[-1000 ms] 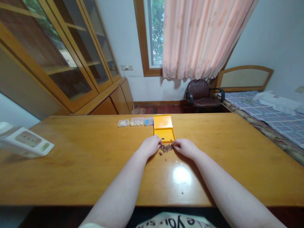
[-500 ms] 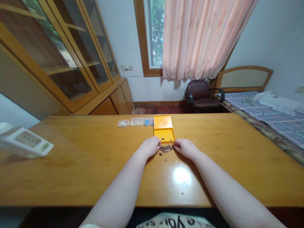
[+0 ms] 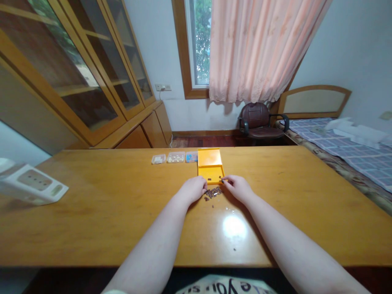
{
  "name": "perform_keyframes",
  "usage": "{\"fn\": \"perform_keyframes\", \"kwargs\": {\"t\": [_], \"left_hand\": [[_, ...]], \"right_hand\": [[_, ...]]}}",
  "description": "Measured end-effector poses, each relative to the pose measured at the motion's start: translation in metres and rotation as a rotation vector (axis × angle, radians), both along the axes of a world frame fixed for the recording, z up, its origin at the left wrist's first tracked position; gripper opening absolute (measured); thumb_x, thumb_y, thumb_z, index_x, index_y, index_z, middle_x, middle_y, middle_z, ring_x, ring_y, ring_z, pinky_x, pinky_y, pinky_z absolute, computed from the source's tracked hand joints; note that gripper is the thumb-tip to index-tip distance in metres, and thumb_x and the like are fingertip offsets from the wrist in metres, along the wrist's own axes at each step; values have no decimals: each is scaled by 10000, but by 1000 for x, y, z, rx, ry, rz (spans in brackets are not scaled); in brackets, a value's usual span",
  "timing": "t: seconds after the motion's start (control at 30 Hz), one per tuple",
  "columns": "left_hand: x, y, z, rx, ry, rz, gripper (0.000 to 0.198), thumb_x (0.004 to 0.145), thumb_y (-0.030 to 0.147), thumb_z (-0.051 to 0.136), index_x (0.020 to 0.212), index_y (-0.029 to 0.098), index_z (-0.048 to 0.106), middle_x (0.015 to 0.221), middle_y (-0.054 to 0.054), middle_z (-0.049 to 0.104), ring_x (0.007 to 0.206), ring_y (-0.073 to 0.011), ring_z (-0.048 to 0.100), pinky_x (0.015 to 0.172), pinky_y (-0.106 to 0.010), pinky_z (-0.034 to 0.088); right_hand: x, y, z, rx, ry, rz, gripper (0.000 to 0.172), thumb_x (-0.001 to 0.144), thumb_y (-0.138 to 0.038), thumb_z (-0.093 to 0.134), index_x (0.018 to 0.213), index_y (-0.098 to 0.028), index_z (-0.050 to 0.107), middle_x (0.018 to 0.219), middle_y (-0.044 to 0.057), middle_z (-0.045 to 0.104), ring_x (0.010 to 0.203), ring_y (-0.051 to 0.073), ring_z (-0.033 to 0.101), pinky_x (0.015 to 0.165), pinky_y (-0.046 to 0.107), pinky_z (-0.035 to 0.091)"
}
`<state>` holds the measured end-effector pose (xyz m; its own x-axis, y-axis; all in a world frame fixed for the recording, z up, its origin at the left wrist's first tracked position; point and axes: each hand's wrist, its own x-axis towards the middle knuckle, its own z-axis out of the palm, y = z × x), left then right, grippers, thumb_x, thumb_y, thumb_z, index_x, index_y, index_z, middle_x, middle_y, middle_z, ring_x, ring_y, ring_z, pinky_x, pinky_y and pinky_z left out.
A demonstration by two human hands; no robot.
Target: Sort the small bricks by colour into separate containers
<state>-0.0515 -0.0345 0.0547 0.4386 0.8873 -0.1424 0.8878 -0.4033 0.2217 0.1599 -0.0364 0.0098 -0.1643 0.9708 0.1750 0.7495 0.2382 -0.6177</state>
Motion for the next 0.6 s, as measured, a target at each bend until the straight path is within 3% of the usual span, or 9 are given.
{"fn": "perform_keyframes", "kwargs": {"t": [0.33, 0.6], "left_hand": [[2, -2, 0, -27, -28, 2, 116, 776, 204, 533, 831, 220, 635, 861, -29, 681, 783, -176, 612, 679, -245, 441], [3, -3, 2, -49, -50, 20, 137, 786, 191, 524, 878, 215, 623, 898, -35, 683, 790, -172, 620, 675, -237, 444]], "right_hand": [[3, -12, 24, -112, -260, 183, 187, 807, -323, 542, 827, -239, 709, 716, 9, 681, 634, 135, 566, 566, 225, 351], [1, -15, 27, -81, -440, 235, 197, 814, -309, 534, 837, -260, 723, 815, 34, 721, 729, 181, 637, 629, 247, 403]]}}
